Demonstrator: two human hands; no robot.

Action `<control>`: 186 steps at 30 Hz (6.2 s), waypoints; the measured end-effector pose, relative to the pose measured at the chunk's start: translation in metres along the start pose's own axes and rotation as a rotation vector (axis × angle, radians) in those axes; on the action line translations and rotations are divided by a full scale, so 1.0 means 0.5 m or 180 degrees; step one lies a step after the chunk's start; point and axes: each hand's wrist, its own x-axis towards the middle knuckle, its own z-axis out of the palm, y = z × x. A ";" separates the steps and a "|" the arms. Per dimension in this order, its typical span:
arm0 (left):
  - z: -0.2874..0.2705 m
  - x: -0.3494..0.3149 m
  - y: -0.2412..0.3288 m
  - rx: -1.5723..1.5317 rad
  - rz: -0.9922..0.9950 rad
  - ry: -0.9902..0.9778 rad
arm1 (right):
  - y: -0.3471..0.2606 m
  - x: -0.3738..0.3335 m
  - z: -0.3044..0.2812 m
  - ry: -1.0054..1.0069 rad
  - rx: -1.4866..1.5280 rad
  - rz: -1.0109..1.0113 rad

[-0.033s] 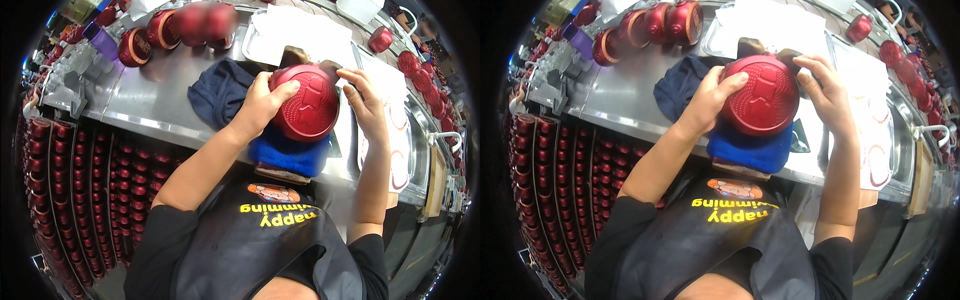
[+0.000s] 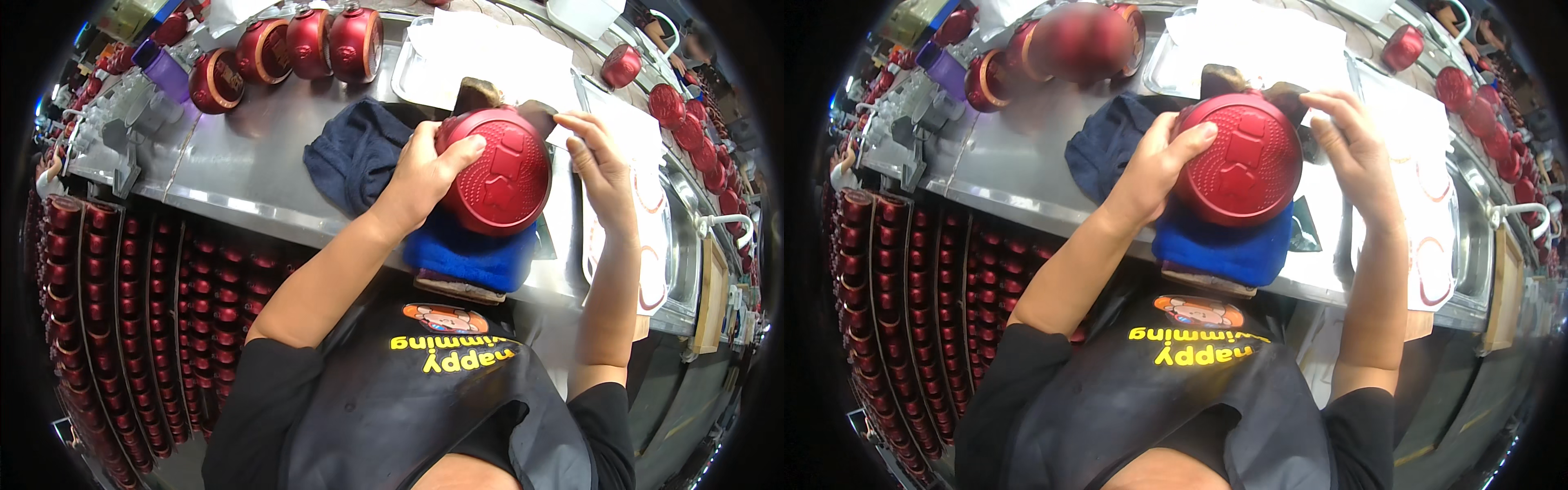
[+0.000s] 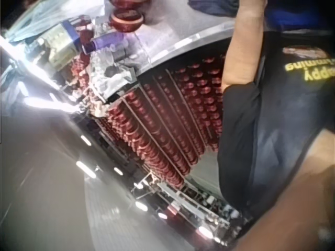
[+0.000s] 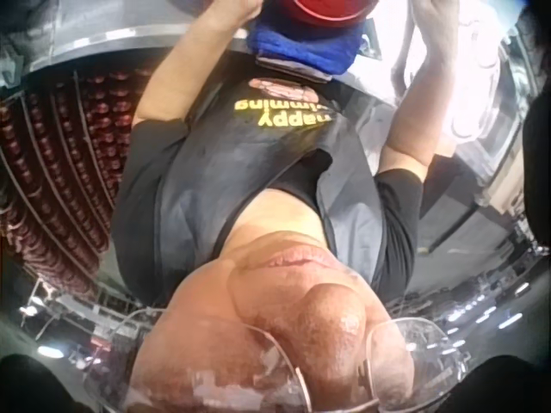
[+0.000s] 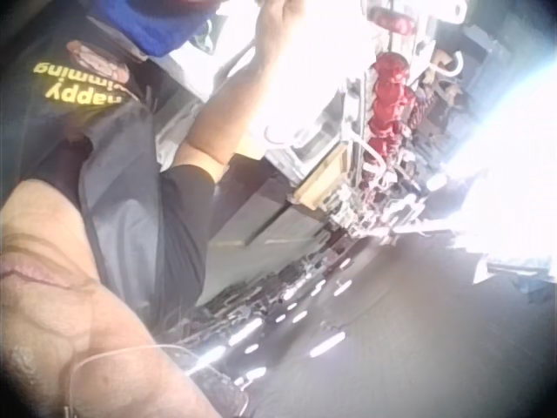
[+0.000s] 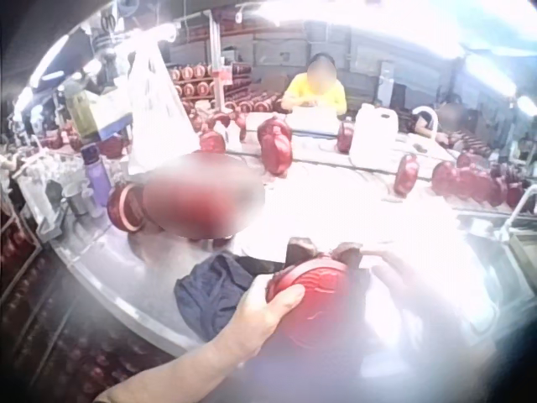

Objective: The person applies gold stickers to red spherical objects using a green squeegee tool. They pick up each object, place a sticker on its surface, smooth it with the tool, and set it aside. The process is repeated for multiple objects.

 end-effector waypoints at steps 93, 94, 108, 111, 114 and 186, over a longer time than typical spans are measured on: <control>0.012 -0.083 -0.022 0.2936 0.1565 0.0124 | -0.068 0.054 0.072 -0.0514 -0.0199 -0.0528; 0.011 -0.083 -0.022 0.2893 0.1540 0.0118 | -0.068 0.054 0.073 -0.0508 -0.0185 -0.0532; 0.012 -0.082 -0.021 0.2717 0.1392 0.0094 | -0.065 0.056 0.078 -0.0431 -0.0182 -0.0584; 0.017 -0.083 -0.020 0.3001 0.1411 0.0199 | -0.066 0.055 0.078 -0.0428 -0.0166 -0.0583; 0.016 -0.081 -0.019 0.2853 0.1460 0.0167 | -0.067 0.053 0.078 -0.0448 -0.0167 -0.0525; 0.015 0.041 0.049 0.3043 0.0924 -0.0086 | -0.046 -0.051 0.104 0.0236 -0.0037 0.0367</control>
